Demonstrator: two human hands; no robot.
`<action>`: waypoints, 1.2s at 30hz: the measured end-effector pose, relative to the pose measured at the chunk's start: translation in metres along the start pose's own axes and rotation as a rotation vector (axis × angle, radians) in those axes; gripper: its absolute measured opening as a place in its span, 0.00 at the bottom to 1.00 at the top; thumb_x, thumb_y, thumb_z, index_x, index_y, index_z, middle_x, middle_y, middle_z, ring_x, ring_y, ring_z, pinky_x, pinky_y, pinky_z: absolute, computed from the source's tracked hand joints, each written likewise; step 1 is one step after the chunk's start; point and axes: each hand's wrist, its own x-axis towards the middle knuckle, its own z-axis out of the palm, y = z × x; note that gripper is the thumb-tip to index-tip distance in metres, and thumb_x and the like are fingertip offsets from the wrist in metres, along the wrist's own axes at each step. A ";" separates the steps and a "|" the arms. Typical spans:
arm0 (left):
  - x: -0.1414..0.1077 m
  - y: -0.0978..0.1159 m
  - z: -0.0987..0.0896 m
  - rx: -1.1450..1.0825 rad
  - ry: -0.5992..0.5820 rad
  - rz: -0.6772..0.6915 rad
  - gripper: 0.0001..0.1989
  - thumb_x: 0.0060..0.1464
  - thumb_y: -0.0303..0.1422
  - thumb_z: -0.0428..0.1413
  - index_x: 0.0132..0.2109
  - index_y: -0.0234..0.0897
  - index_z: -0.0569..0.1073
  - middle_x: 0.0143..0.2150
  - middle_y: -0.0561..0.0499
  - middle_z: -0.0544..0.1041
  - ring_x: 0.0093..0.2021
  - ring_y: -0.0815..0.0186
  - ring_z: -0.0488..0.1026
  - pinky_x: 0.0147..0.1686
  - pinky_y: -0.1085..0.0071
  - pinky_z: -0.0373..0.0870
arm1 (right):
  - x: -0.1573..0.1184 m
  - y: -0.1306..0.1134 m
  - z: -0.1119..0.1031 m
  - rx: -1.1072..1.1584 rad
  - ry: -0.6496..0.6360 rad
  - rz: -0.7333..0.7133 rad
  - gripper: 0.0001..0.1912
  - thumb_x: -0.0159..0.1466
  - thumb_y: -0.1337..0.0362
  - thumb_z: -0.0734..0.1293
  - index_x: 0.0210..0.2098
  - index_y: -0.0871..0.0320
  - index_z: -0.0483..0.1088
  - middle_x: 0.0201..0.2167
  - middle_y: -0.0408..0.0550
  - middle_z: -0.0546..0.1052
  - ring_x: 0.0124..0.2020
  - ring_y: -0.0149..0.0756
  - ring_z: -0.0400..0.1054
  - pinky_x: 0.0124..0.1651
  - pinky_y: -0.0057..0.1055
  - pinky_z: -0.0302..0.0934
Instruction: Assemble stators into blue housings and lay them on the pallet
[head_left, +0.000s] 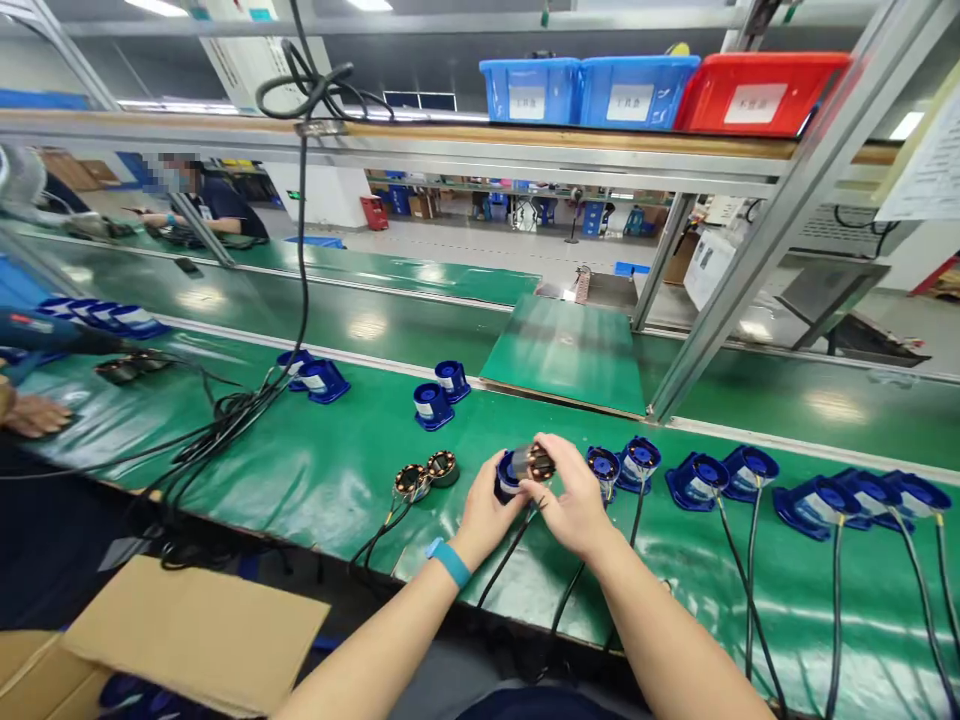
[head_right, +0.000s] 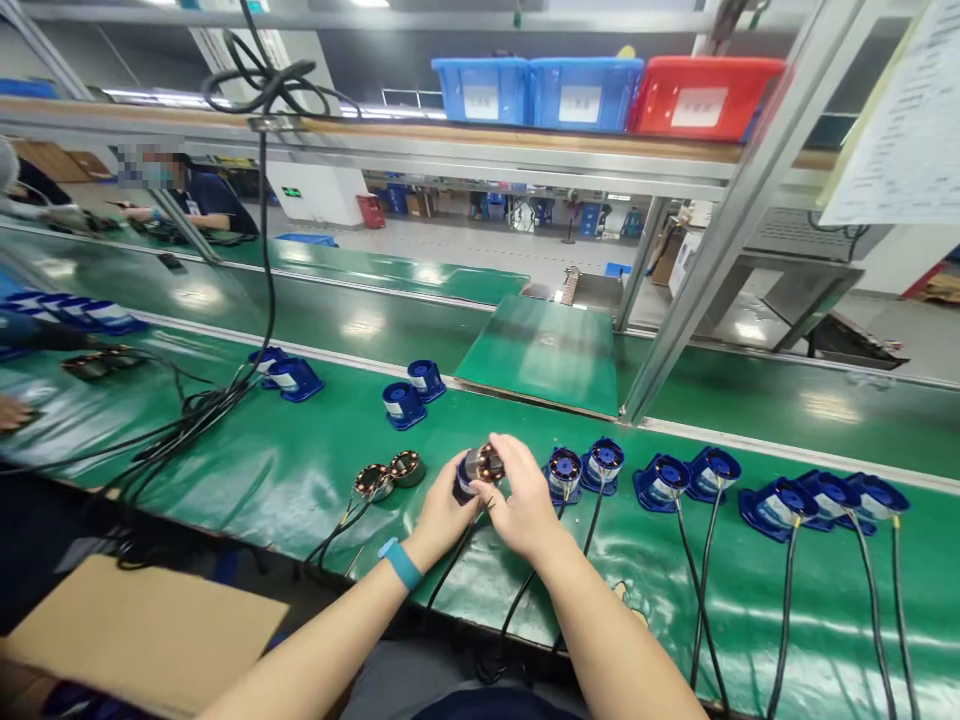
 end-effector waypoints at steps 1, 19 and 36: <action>-0.002 -0.002 0.002 -0.019 0.006 0.023 0.30 0.55 0.38 0.59 0.63 0.37 0.63 0.61 0.39 0.72 0.61 0.54 0.70 0.62 0.52 0.67 | 0.002 0.002 0.006 0.002 -0.090 -0.007 0.28 0.66 0.64 0.67 0.65 0.54 0.61 0.59 0.58 0.70 0.61 0.48 0.65 0.64 0.50 0.63; -0.087 0.020 -0.058 -0.123 0.065 -0.153 0.15 0.59 0.33 0.53 0.53 0.37 0.71 0.49 0.44 0.77 0.49 0.59 0.74 0.51 0.58 0.73 | -0.031 0.014 0.058 -0.153 -0.286 0.162 0.26 0.63 0.53 0.67 0.57 0.59 0.66 0.60 0.62 0.69 0.62 0.52 0.64 0.64 0.53 0.61; -0.162 0.044 -0.044 -0.764 -0.480 -0.462 0.46 0.41 0.58 0.66 0.62 0.36 0.67 0.31 0.51 0.73 0.29 0.65 0.70 0.44 0.56 0.74 | -0.022 -0.005 0.050 -0.280 -0.212 0.183 0.27 0.57 0.38 0.63 0.40 0.55 0.69 0.37 0.58 0.78 0.39 0.54 0.75 0.43 0.49 0.70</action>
